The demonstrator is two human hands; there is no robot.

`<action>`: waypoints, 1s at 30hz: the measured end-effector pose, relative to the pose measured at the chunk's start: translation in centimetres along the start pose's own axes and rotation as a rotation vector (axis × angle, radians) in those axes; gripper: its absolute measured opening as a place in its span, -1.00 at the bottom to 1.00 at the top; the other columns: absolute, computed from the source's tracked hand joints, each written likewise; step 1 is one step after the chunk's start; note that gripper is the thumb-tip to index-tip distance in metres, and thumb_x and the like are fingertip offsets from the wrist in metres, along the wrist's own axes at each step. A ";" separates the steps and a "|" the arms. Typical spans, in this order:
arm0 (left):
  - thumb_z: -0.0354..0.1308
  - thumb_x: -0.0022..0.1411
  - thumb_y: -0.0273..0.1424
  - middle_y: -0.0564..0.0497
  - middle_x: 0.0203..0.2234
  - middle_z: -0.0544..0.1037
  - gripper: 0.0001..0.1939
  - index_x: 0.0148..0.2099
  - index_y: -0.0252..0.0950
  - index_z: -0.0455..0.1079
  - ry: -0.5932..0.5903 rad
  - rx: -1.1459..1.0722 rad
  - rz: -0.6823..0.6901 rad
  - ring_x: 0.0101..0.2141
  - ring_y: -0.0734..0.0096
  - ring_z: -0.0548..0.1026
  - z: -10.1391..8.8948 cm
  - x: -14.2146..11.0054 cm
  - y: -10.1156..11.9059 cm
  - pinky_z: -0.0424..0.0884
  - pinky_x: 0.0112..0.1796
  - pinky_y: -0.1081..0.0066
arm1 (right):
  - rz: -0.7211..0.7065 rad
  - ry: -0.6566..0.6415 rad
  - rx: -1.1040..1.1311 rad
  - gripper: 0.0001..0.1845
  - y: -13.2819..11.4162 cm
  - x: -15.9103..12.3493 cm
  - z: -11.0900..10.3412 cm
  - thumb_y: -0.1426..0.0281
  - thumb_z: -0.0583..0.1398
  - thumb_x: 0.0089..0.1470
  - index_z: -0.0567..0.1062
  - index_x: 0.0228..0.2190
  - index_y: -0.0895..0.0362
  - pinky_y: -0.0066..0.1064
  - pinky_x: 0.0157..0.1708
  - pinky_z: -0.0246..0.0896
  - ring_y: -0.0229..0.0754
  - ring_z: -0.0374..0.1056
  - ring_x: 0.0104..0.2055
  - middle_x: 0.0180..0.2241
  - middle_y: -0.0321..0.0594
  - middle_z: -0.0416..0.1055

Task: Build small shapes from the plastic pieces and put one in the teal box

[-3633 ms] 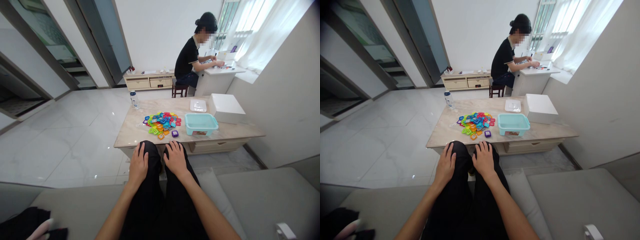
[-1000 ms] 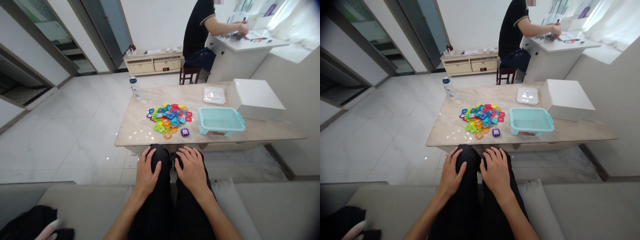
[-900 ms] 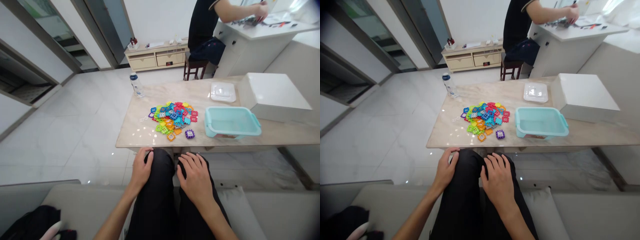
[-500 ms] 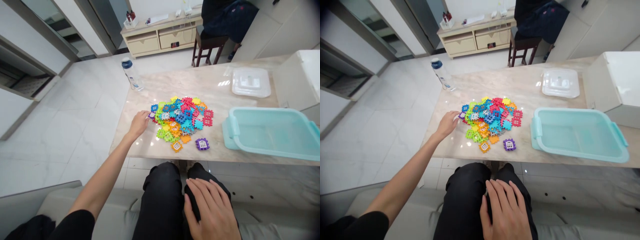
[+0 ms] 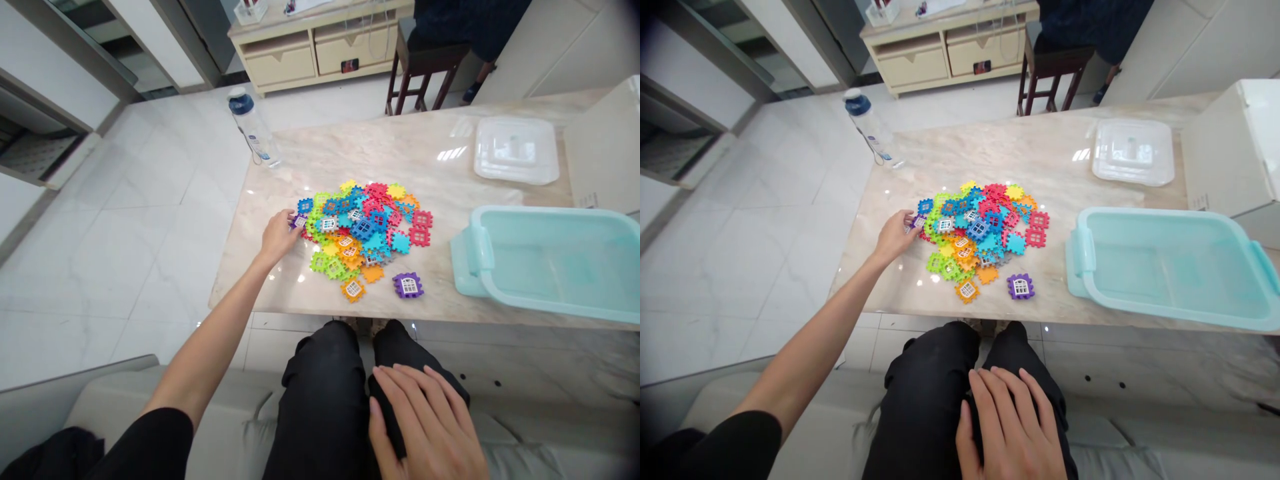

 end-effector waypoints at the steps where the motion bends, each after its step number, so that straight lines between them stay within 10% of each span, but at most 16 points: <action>1: 0.36 0.30 -0.33 -0.19 0.05 0.66 -0.45 0.30 -0.27 0.42 -0.010 -0.017 -0.019 0.03 0.05 0.62 0.2 0.1 -0.2 0.51 0.13 0.12 | 0.001 0.002 0.001 -0.75 0.0 0.0 0.0 0.41 0.24 0.37 0.65 0.02 0.09 -0.07 0.21 0.26 -0.01 0.62 -0.07 -0.08 -0.22 0.73; 12: 0.48 0.00 -0.37 -0.08 -0.21 0.68 -0.54 -0.01 -0.31 0.59 0.000 -0.312 -0.134 -0.26 0.22 0.59 0.8 1.1 -1.5 0.52 -0.12 0.27 | 0.072 -0.040 0.009 -0.73 -1.0 0.4 0.1 0.44 0.21 0.37 0.62 0.04 0.07 0.02 0.26 0.25 0.05 0.58 0.00 -0.07 -0.15 0.70; 17: 0.47 0.03 -0.30 -0.06 -0.29 0.70 -0.66 -0.13 -0.32 0.63 0.068 -0.458 -0.172 -0.29 0.28 0.57 -1.8 -0.7 1.1 0.48 -0.19 0.36 | 0.117 -0.075 0.008 -0.74 -0.4 -0.8 -0.4 0.41 0.20 0.42 0.61 0.06 0.08 0.07 0.33 0.20 0.08 0.53 0.10 -0.01 -0.10 0.68; 21: 0.46 0.12 -0.14 -0.10 -0.24 0.73 -0.61 -0.12 -0.31 0.65 0.192 -0.532 -0.107 -0.27 0.24 0.61 -6.6 -5.9 5.8 0.48 -0.19 0.33 | 0.106 -0.026 0.000 -0.78 0.6 -1.6 -1.5 0.39 0.20 0.43 0.61 0.01 0.10 0.03 0.31 0.21 0.07 0.50 0.11 -0.02 -0.09 0.66; 30: 0.55 0.07 0.09 -0.14 -0.16 0.75 -0.42 -0.12 -0.29 0.66 -0.060 -0.894 0.053 -0.13 0.09 0.68 -11.0 -20.4 18.4 0.56 -0.09 0.23 | 0.152 0.075 0.072 -0.72 1.6 -2.6 -3.3 0.39 0.22 0.36 0.62 0.03 0.15 0.04 0.25 0.30 0.11 0.52 0.11 -0.01 0.01 0.66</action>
Point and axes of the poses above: each hand's wrist, its own x-axis towards the middle knuckle, its own z-axis out of the palm, y = z × x, the point moved 5 cm from there along x, towards the middle knuckle
